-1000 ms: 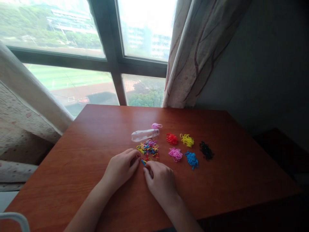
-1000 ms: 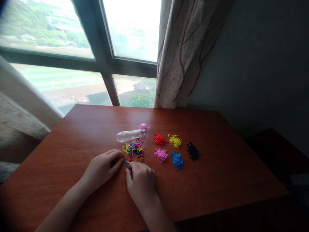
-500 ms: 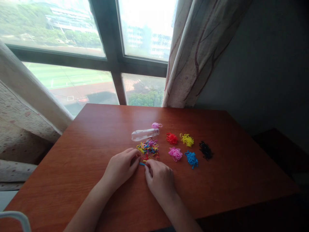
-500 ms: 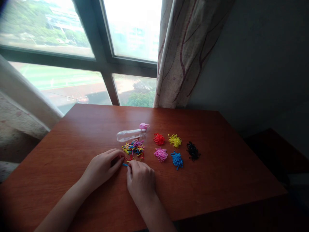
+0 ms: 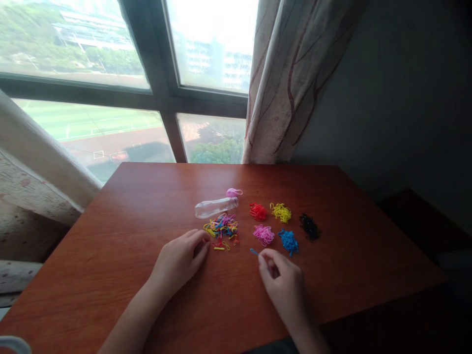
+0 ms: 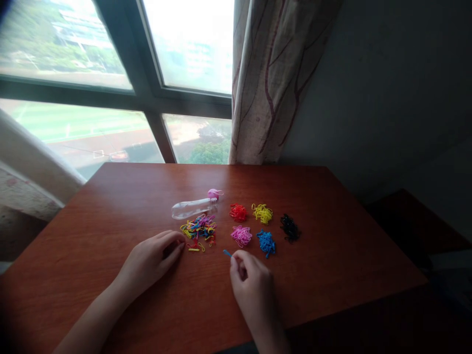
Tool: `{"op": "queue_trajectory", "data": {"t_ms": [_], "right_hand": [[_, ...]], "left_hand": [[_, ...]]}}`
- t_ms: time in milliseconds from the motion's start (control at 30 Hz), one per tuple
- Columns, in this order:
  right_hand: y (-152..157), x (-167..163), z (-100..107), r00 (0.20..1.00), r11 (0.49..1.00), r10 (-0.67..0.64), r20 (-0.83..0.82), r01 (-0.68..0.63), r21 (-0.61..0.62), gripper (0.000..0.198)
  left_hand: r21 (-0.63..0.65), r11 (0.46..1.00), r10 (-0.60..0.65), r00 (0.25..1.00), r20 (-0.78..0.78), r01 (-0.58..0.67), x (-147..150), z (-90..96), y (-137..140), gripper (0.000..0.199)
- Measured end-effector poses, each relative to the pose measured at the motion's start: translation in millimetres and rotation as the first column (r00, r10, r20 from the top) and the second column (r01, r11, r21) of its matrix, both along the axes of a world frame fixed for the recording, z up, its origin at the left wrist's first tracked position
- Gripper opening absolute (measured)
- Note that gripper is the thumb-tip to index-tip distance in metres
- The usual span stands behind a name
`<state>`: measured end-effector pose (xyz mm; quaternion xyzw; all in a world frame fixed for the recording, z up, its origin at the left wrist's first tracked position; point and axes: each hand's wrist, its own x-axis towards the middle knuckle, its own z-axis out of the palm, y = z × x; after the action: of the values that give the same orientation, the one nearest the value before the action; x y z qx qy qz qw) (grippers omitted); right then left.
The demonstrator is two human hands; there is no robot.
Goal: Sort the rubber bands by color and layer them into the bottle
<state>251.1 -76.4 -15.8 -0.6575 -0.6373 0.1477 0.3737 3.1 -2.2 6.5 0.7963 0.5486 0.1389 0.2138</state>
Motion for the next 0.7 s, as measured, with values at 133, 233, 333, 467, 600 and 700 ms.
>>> {"op": "queue_trajectory", "data": {"t_ms": [133, 233, 333, 467, 600, 700], "right_hand": [[0.6, 56.1, 1.8, 0.962, 0.963, -0.268, 0.047, 0.266, 0.045, 0.029], [2.0, 80.2, -0.1, 0.929, 0.933, -0.359, 0.088, 0.36, 0.007, 0.034], [1.2, 83.3, -4.3, 0.924, 0.927, -0.368, 0.105, 0.373, -0.035, 0.037], [-0.6, 73.3, -6.8, 0.927, 0.925, -0.361, 0.103, 0.37, -0.089, 0.033], [-1.2, 67.3, -2.9, 0.932, 0.927, -0.354, 0.081, 0.361, -0.106, 0.031], [-1.2, 62.6, 1.5, 0.945, 0.942, -0.322, 0.062, 0.326, -0.081, 0.029]], "left_hand": [[0.005, 1.0, 0.005, 1.0, -0.013, -0.005, 1.1, 1.2, -0.1, 0.021], [0.006, 1.0, 0.01, 1.0, -0.014, -0.009, 1.8, 1.2, 0.1, 0.02], [0.015, 1.0, 0.008, 1.0, -0.015, -0.008, 1.7, 0.8, 0.2, 0.02], [0.013, 1.0, 0.011, 1.0, -0.015, -0.011, 1.8, 1.3, -0.2, 0.021], [0.0, 1.0, 0.02, 1.0, -0.018, -0.02, 2.9, 3.0, -0.4, 0.02], [0.002, 1.0, 0.022, 0.999, -0.023, -0.022, 3.3, 3.7, -0.3, 0.02]]}}
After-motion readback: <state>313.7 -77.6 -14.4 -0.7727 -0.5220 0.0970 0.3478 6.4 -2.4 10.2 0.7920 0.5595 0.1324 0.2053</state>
